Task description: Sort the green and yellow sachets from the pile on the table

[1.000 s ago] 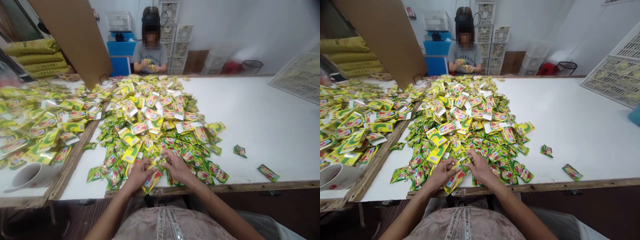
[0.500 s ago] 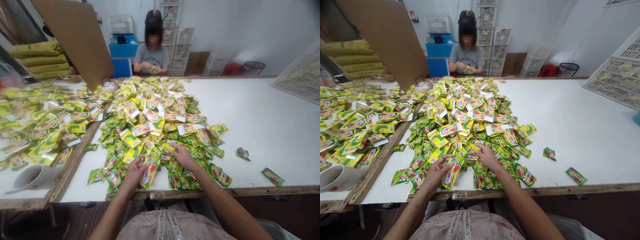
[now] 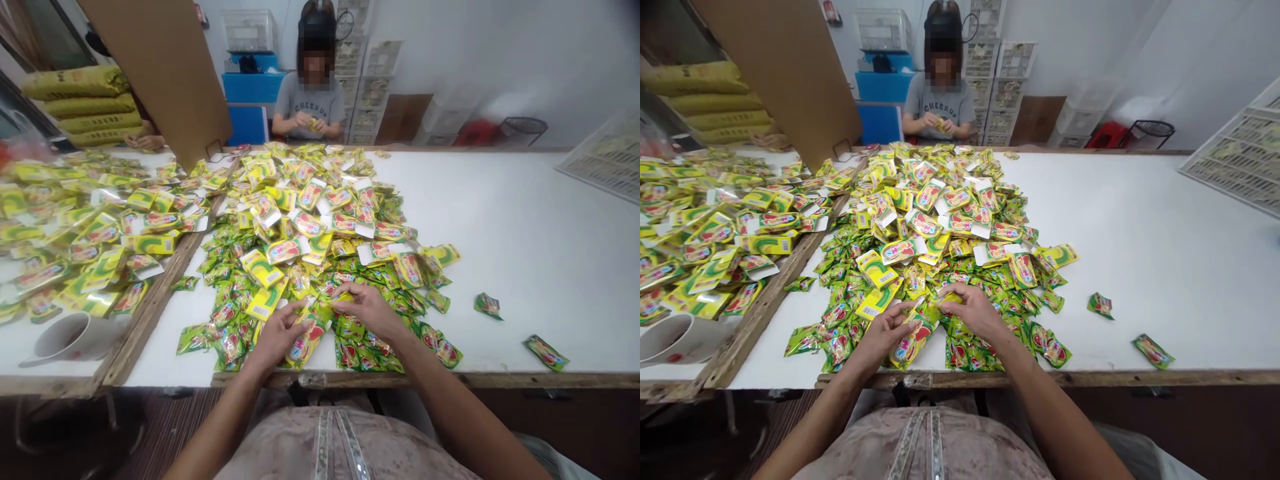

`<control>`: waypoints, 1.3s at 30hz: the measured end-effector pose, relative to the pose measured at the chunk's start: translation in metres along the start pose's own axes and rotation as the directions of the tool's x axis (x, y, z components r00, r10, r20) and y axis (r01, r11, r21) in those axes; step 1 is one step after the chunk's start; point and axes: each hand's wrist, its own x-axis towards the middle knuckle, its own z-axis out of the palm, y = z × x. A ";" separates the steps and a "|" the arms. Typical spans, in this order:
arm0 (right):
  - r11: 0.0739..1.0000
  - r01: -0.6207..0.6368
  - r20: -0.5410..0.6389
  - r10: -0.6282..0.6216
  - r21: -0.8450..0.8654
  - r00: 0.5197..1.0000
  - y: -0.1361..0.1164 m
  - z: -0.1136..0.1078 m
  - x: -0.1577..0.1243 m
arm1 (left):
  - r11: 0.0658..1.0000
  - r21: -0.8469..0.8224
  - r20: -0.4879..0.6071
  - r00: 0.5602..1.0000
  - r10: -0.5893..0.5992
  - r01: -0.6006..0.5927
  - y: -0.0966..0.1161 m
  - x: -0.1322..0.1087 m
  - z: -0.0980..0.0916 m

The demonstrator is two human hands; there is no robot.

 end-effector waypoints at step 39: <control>0.924 0.198 0.061 -0.189 -0.326 0.980 -0.007 0.036 -0.032 | 0.999 -0.033 0.156 0.987 0.034 -0.029 0.002 -0.004 0.003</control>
